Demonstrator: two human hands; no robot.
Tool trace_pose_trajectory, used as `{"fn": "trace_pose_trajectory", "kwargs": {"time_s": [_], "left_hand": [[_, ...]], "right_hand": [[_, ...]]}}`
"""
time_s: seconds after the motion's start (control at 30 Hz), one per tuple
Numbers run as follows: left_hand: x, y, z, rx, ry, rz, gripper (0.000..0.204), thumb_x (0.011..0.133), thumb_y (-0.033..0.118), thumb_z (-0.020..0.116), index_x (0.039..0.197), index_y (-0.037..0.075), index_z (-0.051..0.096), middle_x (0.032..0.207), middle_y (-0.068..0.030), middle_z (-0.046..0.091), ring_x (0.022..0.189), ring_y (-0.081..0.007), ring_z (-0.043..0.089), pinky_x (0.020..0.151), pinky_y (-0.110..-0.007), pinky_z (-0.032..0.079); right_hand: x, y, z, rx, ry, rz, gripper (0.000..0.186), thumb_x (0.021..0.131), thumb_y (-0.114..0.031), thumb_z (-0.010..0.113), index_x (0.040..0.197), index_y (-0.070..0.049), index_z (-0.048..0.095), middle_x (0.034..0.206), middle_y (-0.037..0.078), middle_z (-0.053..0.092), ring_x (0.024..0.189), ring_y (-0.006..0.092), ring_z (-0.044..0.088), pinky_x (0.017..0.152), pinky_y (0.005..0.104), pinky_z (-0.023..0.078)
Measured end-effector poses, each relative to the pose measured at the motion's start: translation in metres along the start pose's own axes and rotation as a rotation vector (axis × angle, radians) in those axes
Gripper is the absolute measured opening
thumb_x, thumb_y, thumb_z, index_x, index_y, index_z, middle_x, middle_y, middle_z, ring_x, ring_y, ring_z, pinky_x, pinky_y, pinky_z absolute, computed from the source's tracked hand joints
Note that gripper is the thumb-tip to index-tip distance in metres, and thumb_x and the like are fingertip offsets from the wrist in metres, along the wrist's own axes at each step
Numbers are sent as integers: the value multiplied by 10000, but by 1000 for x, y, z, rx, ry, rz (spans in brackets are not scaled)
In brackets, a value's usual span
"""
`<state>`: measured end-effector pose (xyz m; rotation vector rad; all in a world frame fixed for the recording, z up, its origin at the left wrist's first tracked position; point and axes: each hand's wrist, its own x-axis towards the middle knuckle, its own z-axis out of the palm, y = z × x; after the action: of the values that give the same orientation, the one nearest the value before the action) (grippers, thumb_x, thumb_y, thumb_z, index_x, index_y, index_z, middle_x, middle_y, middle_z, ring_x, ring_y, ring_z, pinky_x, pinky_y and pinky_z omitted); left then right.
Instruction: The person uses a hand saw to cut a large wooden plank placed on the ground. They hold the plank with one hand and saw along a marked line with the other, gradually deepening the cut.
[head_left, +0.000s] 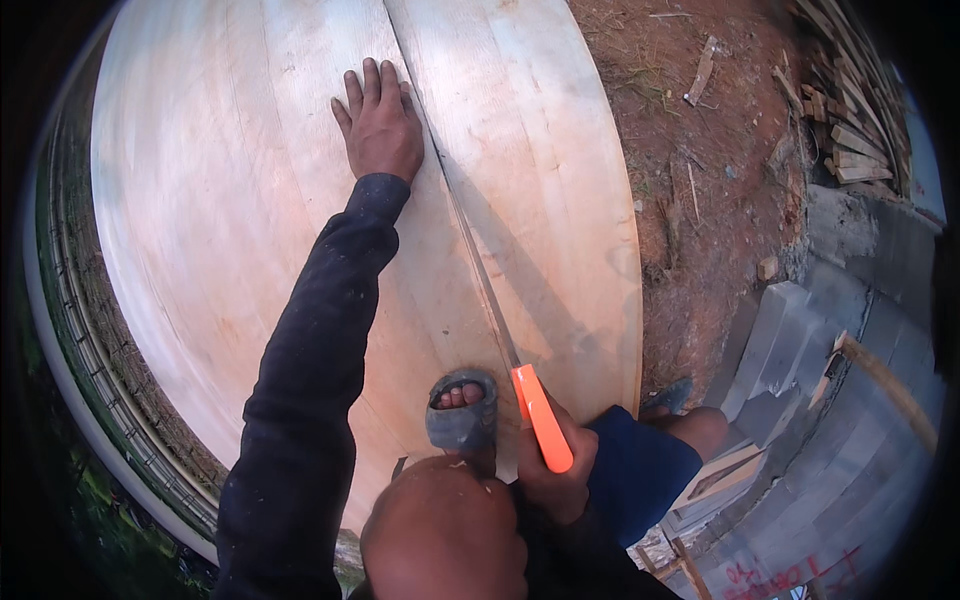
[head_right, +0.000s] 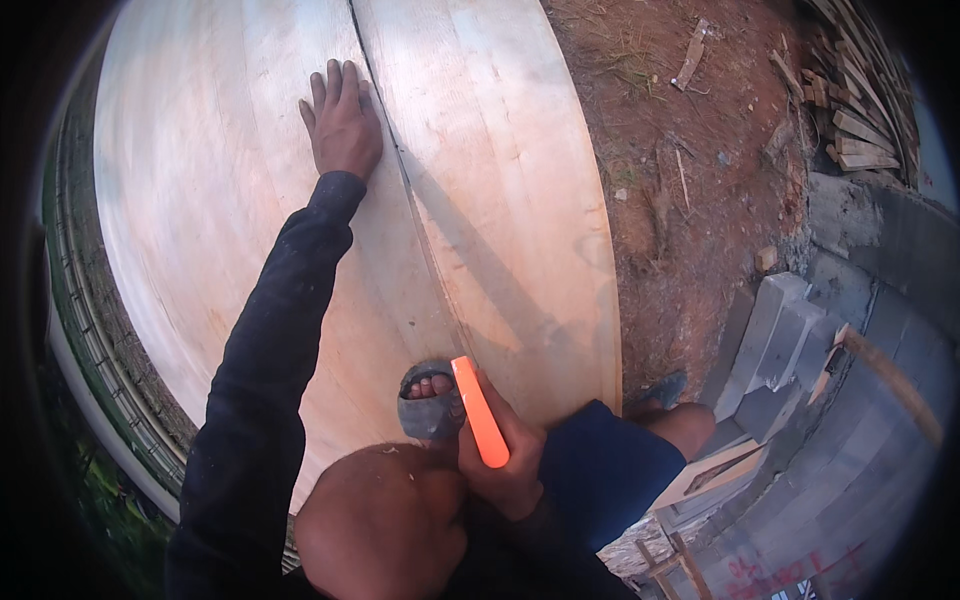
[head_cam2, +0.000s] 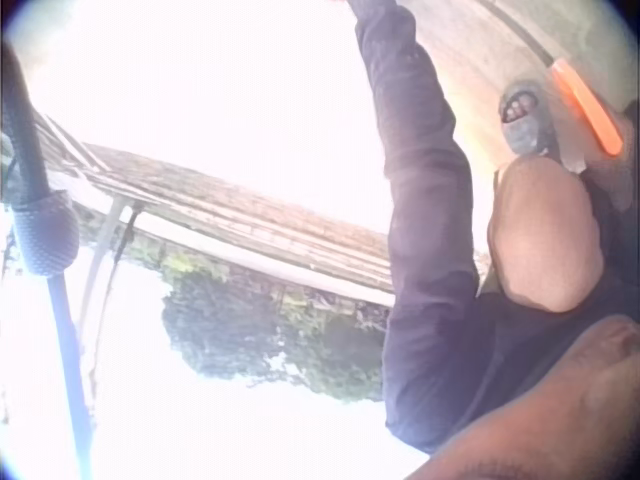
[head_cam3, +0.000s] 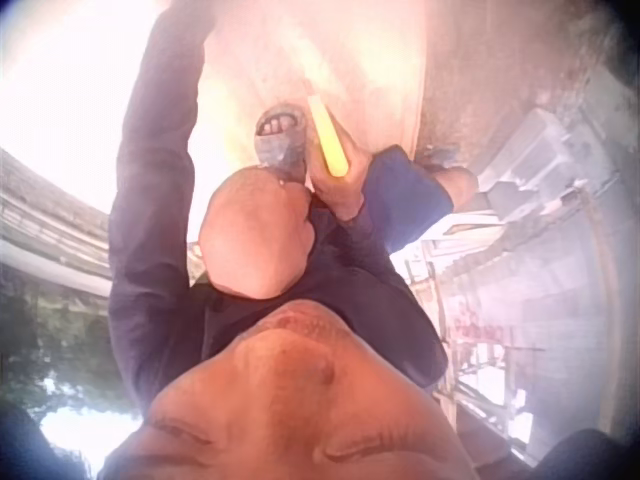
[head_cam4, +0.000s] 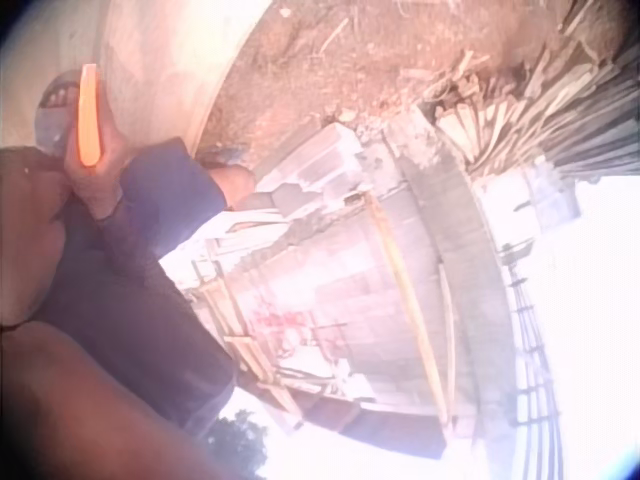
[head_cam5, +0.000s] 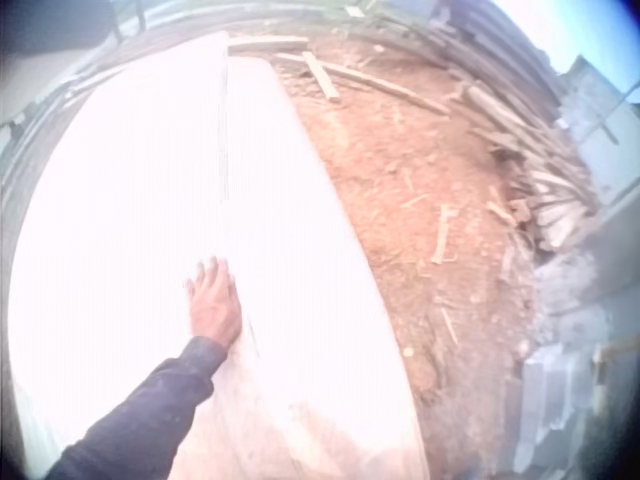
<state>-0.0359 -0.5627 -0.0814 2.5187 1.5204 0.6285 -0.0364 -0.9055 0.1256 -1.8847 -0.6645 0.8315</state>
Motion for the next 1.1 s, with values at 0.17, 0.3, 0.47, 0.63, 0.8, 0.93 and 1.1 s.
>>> {"fn": "trace_pose_trajectory", "kwargs": {"time_s": [0.17,0.3,0.47,0.63,0.8,0.93,1.1], "left_hand": [[7,8,11,32,9,51,467,1060,291,393,1473,81,456,1578,-148,385,1483,-394,281,1202,-599,170],[12,3,10,33,4,35,471,1061,298,384,1468,73,459,1577,-148,388,1485,-393,280,1204,-595,172],[4,-2,5,10,37,13,463,1060,285,401,1468,76,464,1573,-137,401,1490,-380,280,1215,-578,165],[-1,-4,5,13,18,10,471,1066,295,389,1473,66,451,1579,-139,382,1485,-383,281,1208,-582,179],[2,5,14,29,4,40,470,1060,301,393,1464,71,463,1573,-144,396,1479,-395,293,1205,-591,182],[12,-6,12,52,27,50,472,1067,302,375,1469,68,456,1577,-146,385,1480,-395,286,1203,-591,187],[2,-6,10,31,48,40,467,1068,296,383,1467,65,458,1576,-145,384,1477,-393,290,1200,-591,198]], "right_hand": [[176,11,83,-134,27,-1,428,837,-35,629,1250,78,621,803,264,653,682,352,685,648,372,517],[127,25,68,-34,48,70,465,821,4,619,1279,83,607,787,242,670,693,282,716,647,351,529],[-44,11,-17,-200,17,-5,378,850,68,595,1223,108,639,948,187,736,764,136,703,674,274,549],[25,20,21,216,-12,157,523,803,93,565,1325,83,589,932,141,743,809,164,736,754,287,575],[174,17,81,-109,32,29,367,846,-48,597,1191,66,644,697,260,613,615,370,646,598,401,481],[96,26,59,126,84,125,303,846,11,601,1137,77,654,683,145,601,625,186,617,612,319,495],[-69,18,-30,-207,-60,60,462,823,100,571,1284,100,608,1109,238,719,869,259,760,761,302,592]]}}
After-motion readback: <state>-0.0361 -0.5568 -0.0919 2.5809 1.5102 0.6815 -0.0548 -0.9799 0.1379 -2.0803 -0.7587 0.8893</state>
